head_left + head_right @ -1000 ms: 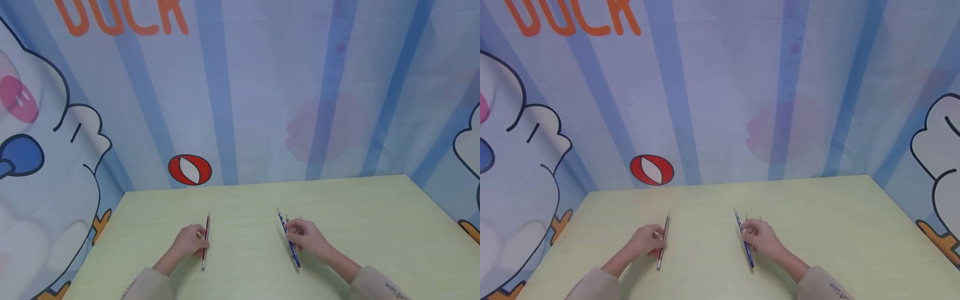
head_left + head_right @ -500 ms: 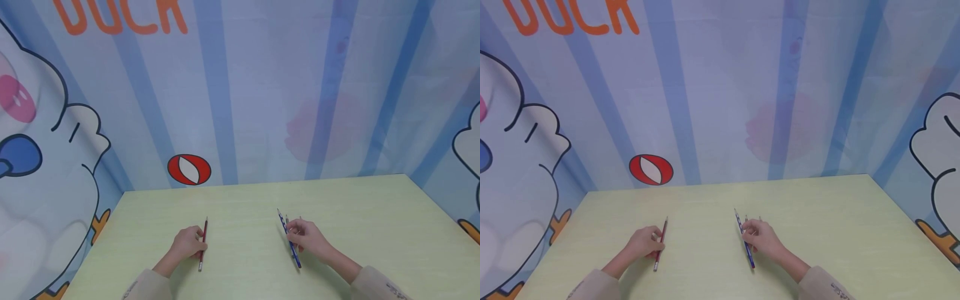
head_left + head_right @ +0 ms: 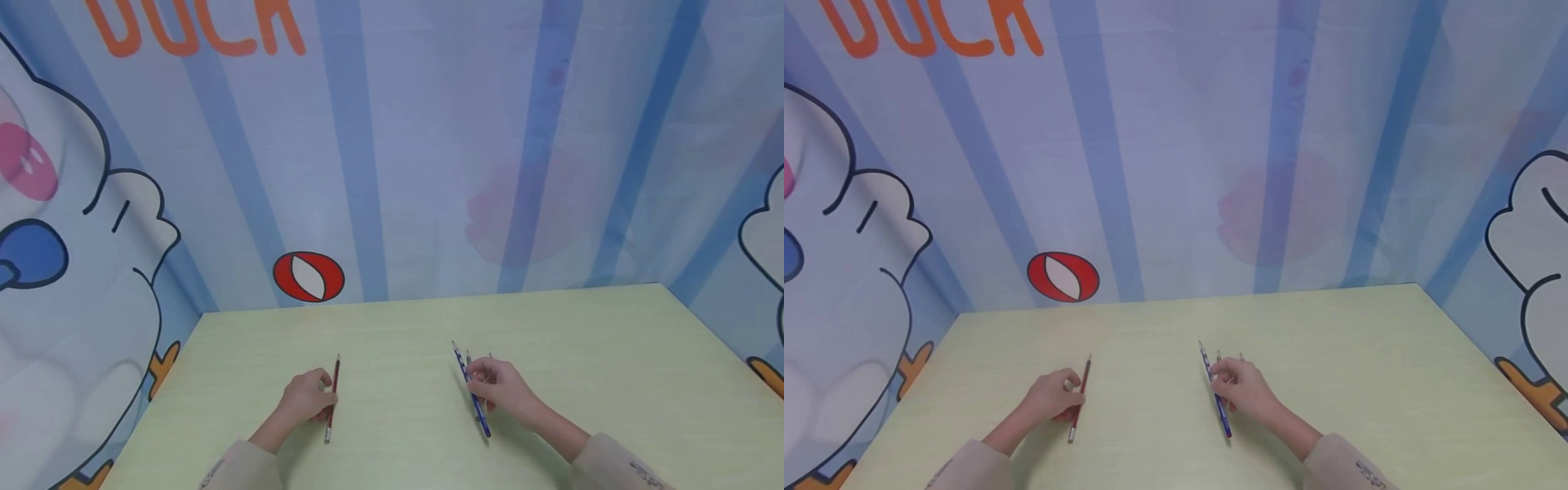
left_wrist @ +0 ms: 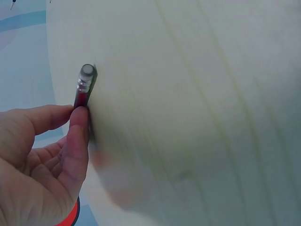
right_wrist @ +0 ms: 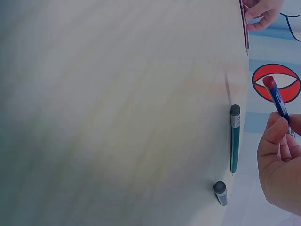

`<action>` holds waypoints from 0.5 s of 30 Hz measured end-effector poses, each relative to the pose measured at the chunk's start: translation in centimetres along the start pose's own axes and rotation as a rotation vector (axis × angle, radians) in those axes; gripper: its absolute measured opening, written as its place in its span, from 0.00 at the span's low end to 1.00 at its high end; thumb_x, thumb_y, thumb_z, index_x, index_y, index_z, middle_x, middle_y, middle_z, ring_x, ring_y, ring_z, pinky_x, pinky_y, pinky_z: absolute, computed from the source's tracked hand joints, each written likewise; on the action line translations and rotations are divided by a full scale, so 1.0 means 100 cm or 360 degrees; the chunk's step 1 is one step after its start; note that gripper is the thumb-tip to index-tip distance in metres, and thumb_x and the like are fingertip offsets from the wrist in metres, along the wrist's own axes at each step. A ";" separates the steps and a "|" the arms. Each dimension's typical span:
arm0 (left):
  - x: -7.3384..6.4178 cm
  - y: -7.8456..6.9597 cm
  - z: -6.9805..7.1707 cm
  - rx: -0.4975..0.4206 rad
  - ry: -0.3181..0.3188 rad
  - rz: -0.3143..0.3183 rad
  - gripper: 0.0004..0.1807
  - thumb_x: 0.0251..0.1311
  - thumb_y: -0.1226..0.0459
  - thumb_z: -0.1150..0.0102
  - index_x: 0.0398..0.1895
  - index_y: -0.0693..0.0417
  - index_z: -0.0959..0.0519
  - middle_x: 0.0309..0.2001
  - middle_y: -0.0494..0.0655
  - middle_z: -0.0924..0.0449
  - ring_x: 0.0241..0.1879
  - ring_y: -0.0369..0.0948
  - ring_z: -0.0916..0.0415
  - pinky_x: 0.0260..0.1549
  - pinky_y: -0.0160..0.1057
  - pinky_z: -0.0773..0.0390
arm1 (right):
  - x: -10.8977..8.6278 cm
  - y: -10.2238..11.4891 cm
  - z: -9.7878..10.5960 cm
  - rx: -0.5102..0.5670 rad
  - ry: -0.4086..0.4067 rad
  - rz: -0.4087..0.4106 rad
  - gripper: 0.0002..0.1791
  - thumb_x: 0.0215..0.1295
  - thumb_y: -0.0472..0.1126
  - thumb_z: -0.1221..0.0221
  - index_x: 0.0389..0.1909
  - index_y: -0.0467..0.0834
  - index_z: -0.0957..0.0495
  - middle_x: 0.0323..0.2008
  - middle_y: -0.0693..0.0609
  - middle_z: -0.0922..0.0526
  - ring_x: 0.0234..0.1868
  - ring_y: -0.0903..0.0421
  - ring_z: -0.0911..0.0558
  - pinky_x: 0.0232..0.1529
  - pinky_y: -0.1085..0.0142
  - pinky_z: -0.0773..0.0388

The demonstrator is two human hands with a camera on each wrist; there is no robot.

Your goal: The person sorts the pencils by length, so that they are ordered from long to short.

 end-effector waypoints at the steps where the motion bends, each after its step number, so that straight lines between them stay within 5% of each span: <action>1: 0.000 0.001 0.000 -0.0011 -0.0001 0.0002 0.13 0.51 0.67 0.44 0.40 0.63 0.28 0.14 0.44 0.25 0.12 0.34 0.30 0.14 0.29 0.33 | 0.000 0.000 -0.001 0.0001 0.0003 0.0002 0.16 0.56 0.33 0.46 0.44 0.30 0.31 0.27 0.45 0.24 0.20 0.59 0.27 0.18 0.68 0.28; 15: 0.004 0.007 -0.005 -0.0089 0.0000 0.0031 0.15 0.50 0.68 0.43 0.42 0.62 0.29 0.16 0.45 0.26 0.12 0.35 0.30 0.14 0.30 0.30 | 0.008 0.018 -0.019 0.0047 0.0058 0.0030 0.16 0.56 0.33 0.46 0.45 0.29 0.32 0.25 0.45 0.24 0.18 0.59 0.28 0.18 0.68 0.29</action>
Point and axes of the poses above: each hand's wrist, its own x-axis towards the middle knuckle, its own z-axis out of the back of the hand, y = z × x, the point moved 6 cm from there along x, towards the middle knuckle
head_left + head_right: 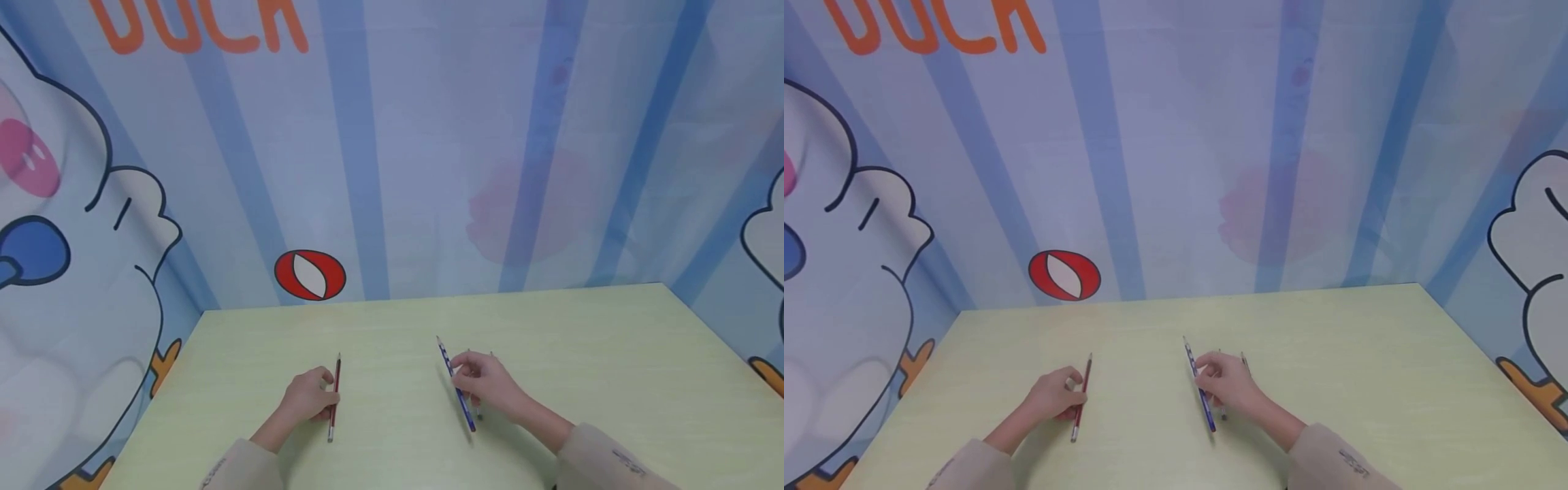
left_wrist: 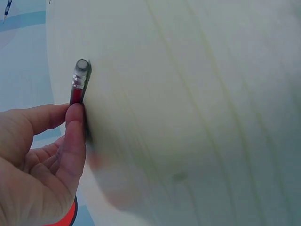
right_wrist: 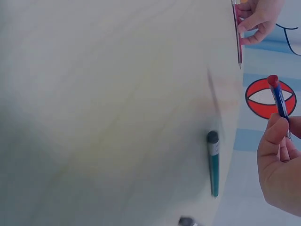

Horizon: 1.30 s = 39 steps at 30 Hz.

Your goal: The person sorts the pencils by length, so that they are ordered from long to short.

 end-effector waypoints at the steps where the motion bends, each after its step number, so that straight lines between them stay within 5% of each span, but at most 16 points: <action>1: 0.000 0.000 0.000 0.0002 0.0002 -0.0002 0.15 0.50 0.68 0.43 0.42 0.62 0.29 0.16 0.45 0.26 0.12 0.35 0.30 0.14 0.30 0.30 | 0.002 0.002 -0.002 -0.0003 -0.0002 -0.0004 0.16 0.56 0.33 0.46 0.45 0.30 0.31 0.25 0.44 0.23 0.19 0.59 0.28 0.17 0.68 0.29; 12: 0.001 -0.001 -0.001 -0.0012 0.0020 -0.0017 0.15 0.50 0.68 0.44 0.43 0.62 0.30 0.18 0.45 0.26 0.13 0.35 0.30 0.15 0.30 0.30 | 0.020 0.018 -0.038 0.0057 0.0048 0.0006 0.15 0.56 0.33 0.46 0.44 0.31 0.30 0.23 0.48 0.24 0.19 0.58 0.26 0.18 0.69 0.29; 20: -0.001 -0.002 0.000 -0.0013 0.0018 -0.0050 0.15 0.50 0.69 0.44 0.42 0.63 0.29 0.15 0.44 0.26 0.12 0.35 0.30 0.14 0.30 0.30 | 0.032 0.018 -0.063 0.0125 0.0050 -0.0110 0.13 0.55 0.31 0.46 0.42 0.32 0.29 0.21 0.50 0.25 0.17 0.60 0.27 0.17 0.70 0.27; 39: -0.001 -0.002 -0.001 0.0012 0.0030 -0.0023 0.15 0.51 0.68 0.44 0.43 0.62 0.30 0.15 0.44 0.26 0.12 0.35 0.31 0.14 0.30 0.30 | 0.056 0.006 -0.107 -0.0005 0.0031 -0.0222 0.10 0.51 0.30 0.43 0.36 0.34 0.26 0.13 0.52 0.28 0.10 0.62 0.31 0.14 0.71 0.28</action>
Point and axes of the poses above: each hand's wrist, its own x-axis towards the middle knuckle, its own z-axis out of the back of the hand, y = z × x, the point moved 6 cm from there along x, towards the middle knuckle
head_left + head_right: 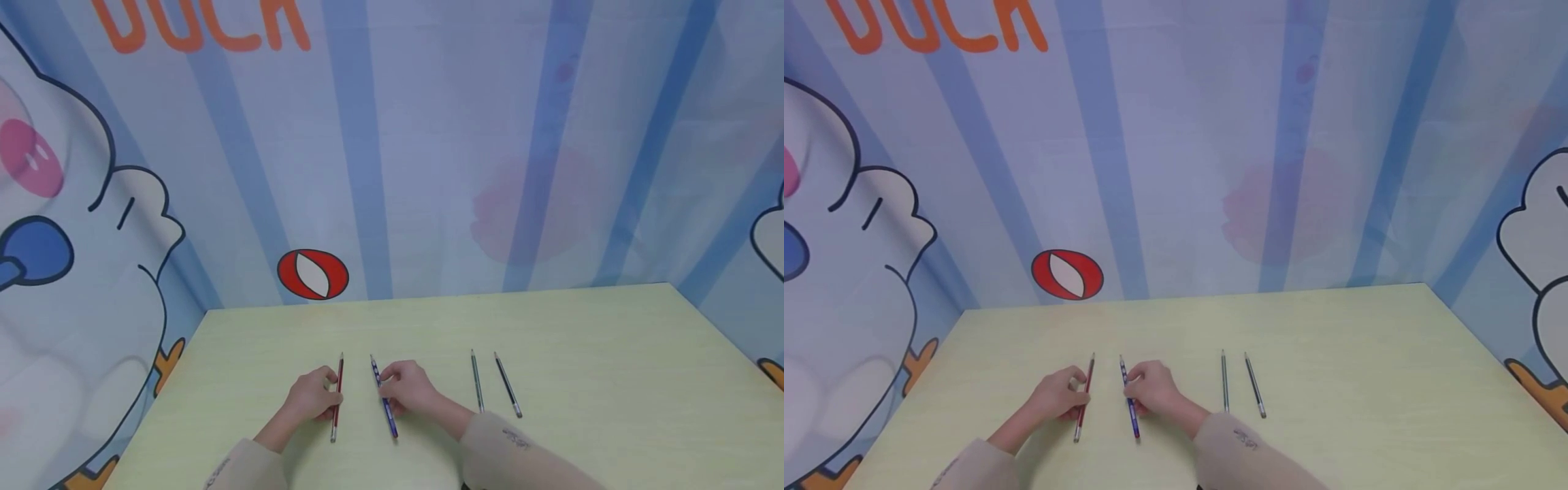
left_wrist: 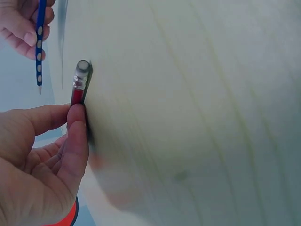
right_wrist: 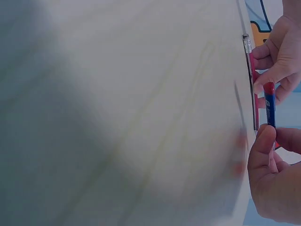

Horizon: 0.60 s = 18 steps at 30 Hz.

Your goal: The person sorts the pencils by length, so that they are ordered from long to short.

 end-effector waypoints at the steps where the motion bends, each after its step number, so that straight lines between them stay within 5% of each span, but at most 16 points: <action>1: 0.000 0.000 0.000 0.0002 -0.0001 0.0007 0.15 0.51 0.68 0.44 0.43 0.62 0.30 0.15 0.44 0.26 0.12 0.35 0.31 0.14 0.30 0.30 | 0.002 0.000 -0.002 -0.0023 -0.0001 0.0005 0.10 0.51 0.30 0.43 0.36 0.34 0.25 0.13 0.53 0.28 0.09 0.62 0.31 0.13 0.71 0.28; 18: 0.001 0.002 0.000 -0.0028 0.0000 0.0027 0.16 0.50 0.68 0.43 0.44 0.61 0.30 0.17 0.45 0.25 0.13 0.35 0.30 0.15 0.30 0.30 | 0.015 0.009 -0.023 -0.0288 -0.0049 0.0028 0.09 0.49 0.30 0.41 0.34 0.34 0.23 0.16 0.49 0.24 0.10 0.61 0.31 0.13 0.72 0.31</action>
Point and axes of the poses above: each hand's wrist, its own x-axis towards the middle knuckle, its own z-axis out of the back of the hand, y = z × x, the point moved 6 cm from there along x, towards the middle knuckle
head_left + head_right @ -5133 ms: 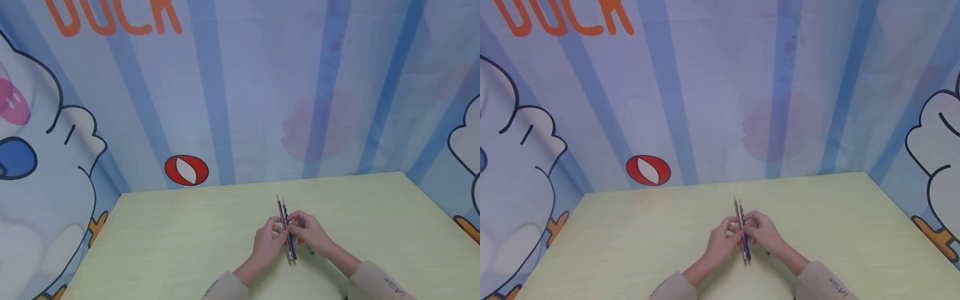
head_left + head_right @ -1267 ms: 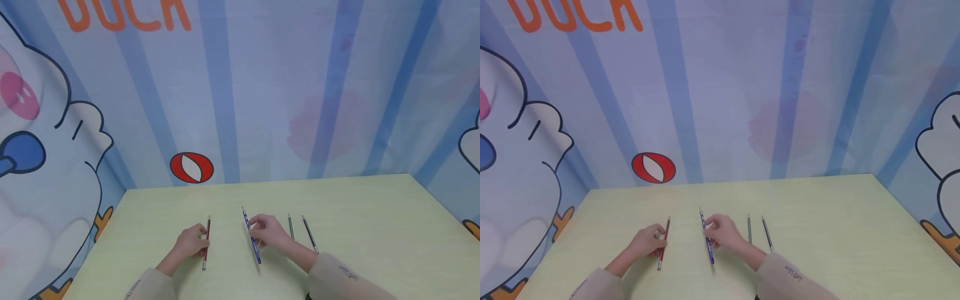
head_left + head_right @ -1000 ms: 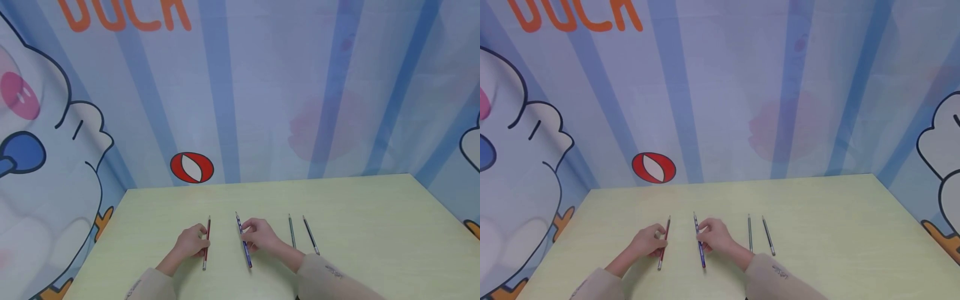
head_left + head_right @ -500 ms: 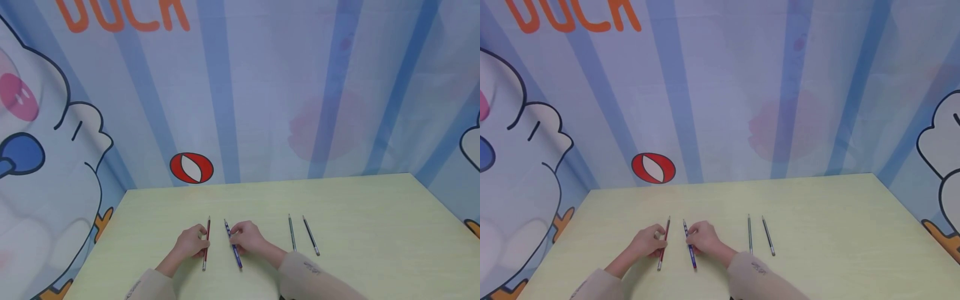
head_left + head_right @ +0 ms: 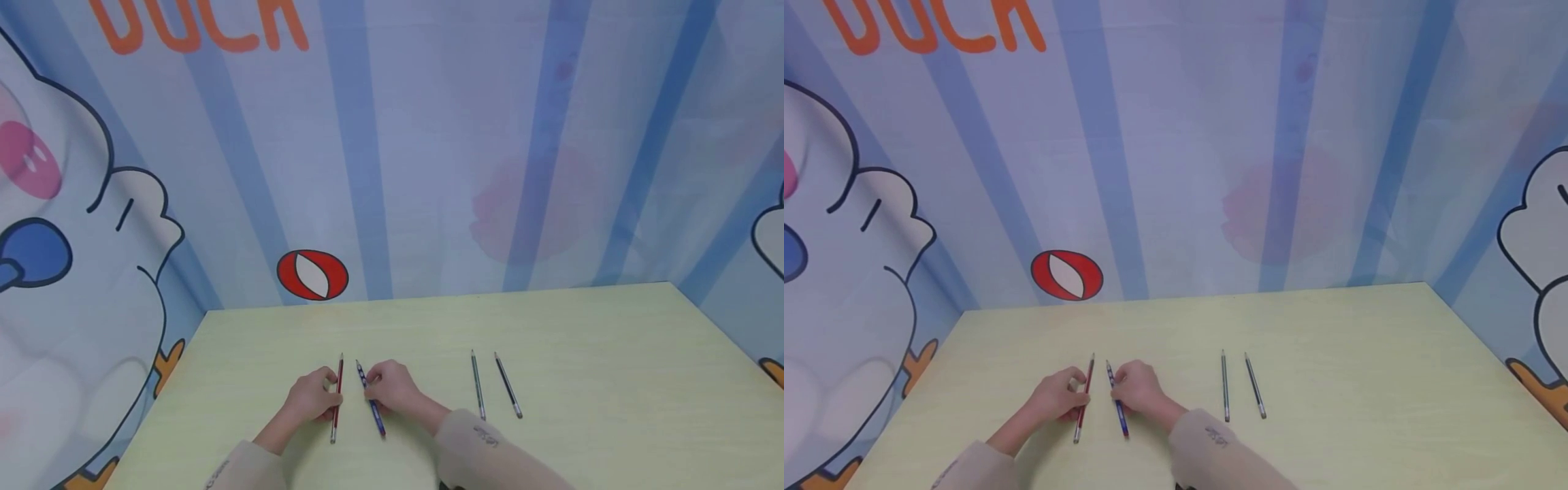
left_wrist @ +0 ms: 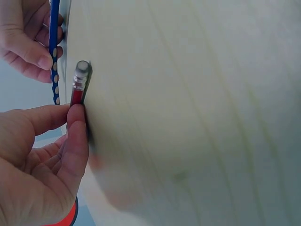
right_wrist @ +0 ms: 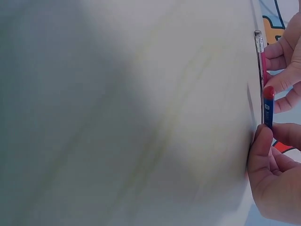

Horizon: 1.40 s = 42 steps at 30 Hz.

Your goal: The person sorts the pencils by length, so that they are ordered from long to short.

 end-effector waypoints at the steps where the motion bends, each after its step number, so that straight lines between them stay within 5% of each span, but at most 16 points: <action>1: 0.000 0.000 0.000 0.0002 0.0002 0.0003 0.16 0.50 0.67 0.43 0.44 0.61 0.30 0.17 0.45 0.25 0.13 0.35 0.30 0.15 0.30 0.30 | 0.001 0.002 -0.001 -0.0012 -0.0006 0.0013 0.09 0.49 0.30 0.41 0.34 0.34 0.23 0.16 0.49 0.24 0.11 0.61 0.31 0.13 0.72 0.31; 18: -0.001 -0.002 0.000 0.0026 0.0004 0.0019 0.16 0.51 0.67 0.44 0.44 0.61 0.30 0.15 0.44 0.25 0.13 0.35 0.30 0.14 0.30 0.32 | 0.003 0.017 -0.012 -0.0296 -0.0069 0.0146 0.10 0.47 0.30 0.40 0.34 0.34 0.23 0.16 0.52 0.28 0.14 0.62 0.31 0.16 0.73 0.35; 31: -0.003 -0.002 0.002 0.0018 -0.0014 0.0024 0.16 0.51 0.67 0.43 0.43 0.61 0.29 0.15 0.45 0.26 0.13 0.36 0.30 0.14 0.30 0.32 | -0.004 0.009 -0.018 -0.0083 0.0096 0.0056 0.19 0.46 0.29 0.40 0.43 0.31 0.27 0.10 0.49 0.25 0.06 0.62 0.29 0.12 0.71 0.29; 42: -0.003 -0.002 0.002 0.0011 -0.0010 0.0003 0.15 0.51 0.67 0.43 0.43 0.62 0.29 0.15 0.45 0.26 0.13 0.36 0.30 0.15 0.31 0.31 | -0.004 0.008 -0.025 0.0049 0.0001 -0.0087 0.23 0.48 0.29 0.40 0.48 0.33 0.29 0.09 0.49 0.25 0.06 0.62 0.30 0.10 0.71 0.29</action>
Point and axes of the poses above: each hand's wrist, its own x-axis towards the middle knuckle, its own z-axis out of the back of the hand, y = z × x, the point moved 6 cm from there along x, towards the middle knuckle
